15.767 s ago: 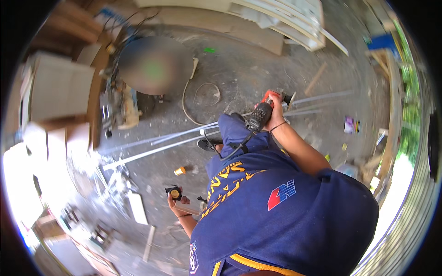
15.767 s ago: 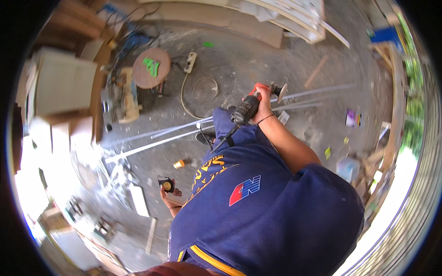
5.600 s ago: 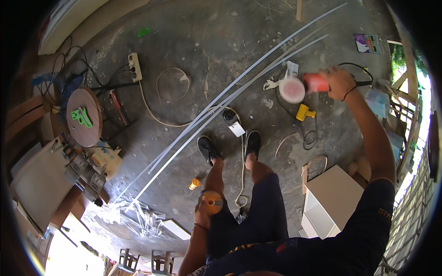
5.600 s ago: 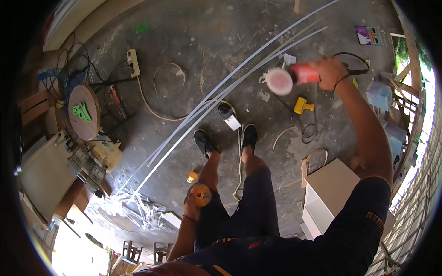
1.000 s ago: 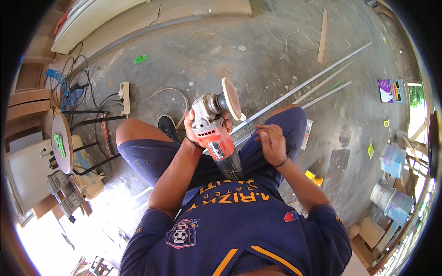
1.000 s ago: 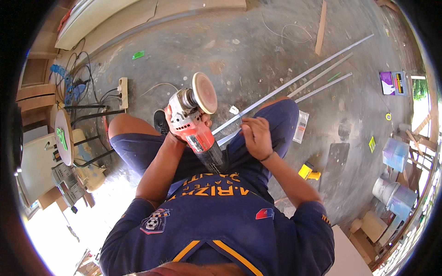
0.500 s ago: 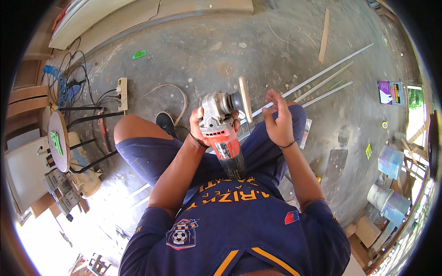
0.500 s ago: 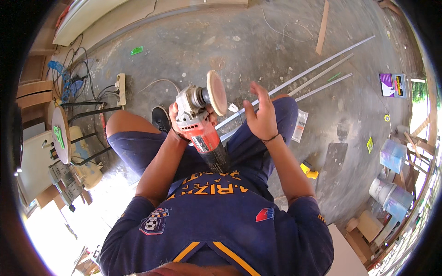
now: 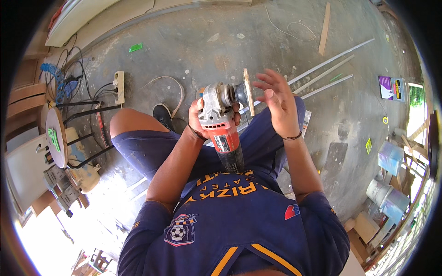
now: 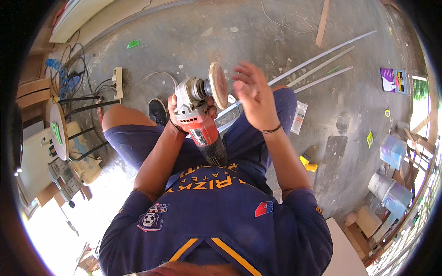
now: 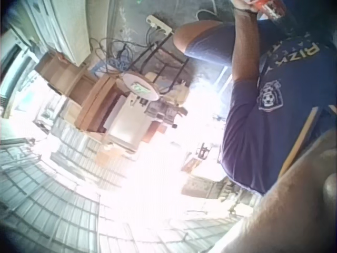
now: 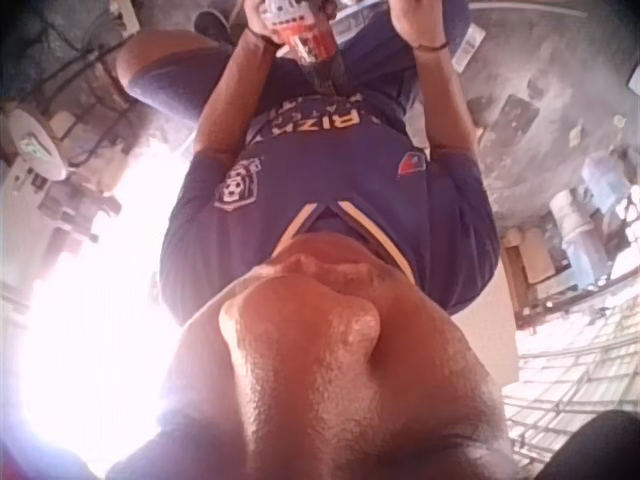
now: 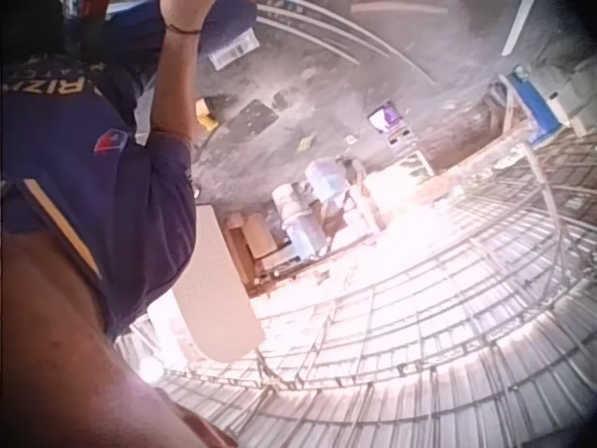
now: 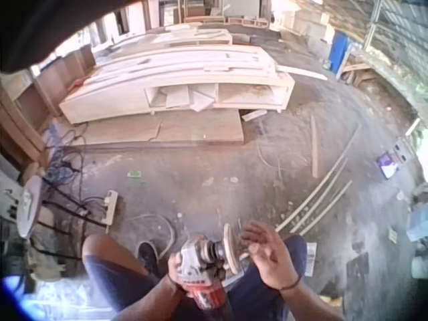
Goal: The person works on a grinder, removes a part, inspects it, and then measures a long metal piece using a tape measure.
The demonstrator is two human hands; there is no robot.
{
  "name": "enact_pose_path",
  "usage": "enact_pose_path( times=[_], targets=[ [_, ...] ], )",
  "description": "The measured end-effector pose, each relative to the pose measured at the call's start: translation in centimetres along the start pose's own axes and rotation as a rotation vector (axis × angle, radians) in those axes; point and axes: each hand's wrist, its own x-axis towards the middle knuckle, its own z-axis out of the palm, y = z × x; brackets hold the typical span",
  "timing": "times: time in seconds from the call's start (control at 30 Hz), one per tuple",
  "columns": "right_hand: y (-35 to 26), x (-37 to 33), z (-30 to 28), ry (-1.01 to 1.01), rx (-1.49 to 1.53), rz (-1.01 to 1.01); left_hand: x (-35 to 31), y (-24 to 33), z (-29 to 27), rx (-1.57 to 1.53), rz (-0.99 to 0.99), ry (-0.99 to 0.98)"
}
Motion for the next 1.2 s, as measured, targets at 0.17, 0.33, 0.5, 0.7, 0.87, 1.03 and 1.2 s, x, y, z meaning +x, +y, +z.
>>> enact_pose_path(
  times=[0.17, 0.33, 0.5, 0.7, 0.87, 1.03, 1.2],
  targets=[
    [-0.5, 1.6, 1.1, -0.187, -0.006, -0.133, 0.3, 0.0, 0.1, 0.012, 0.032, 0.039],
    [2.3, 2.0, -3.5, -0.227, -0.607, -0.048, 0.3, 0.2, -0.2, -0.014, 0.032, 0.038],
    [0.8, 2.3, 0.5, -0.404, 0.687, 0.353, -0.3, 0.1, -0.3, -0.023, 0.022, 0.007],
    [4.5, 5.6, -1.5, -0.013, 0.498, 0.277, -1.4, -0.1, 0.2, 0.025, 0.12, 0.03],
    [16.9, 10.5, -3.8, -0.033, -0.342, 0.599, -2.8, -0.1, 0.0, 0.083, 0.207, 0.009],
    [28.8, 10.1, 0.4, -0.298, -1.209, 0.426, -5.1, 0.5, -0.3, -0.024, 0.186, 0.063],
    [31.9, 9.2, 3.4, -0.418, -1.448, 0.413, -7.9, 0.0, -1.3, -0.073, 0.373, 0.127]
  ],
)
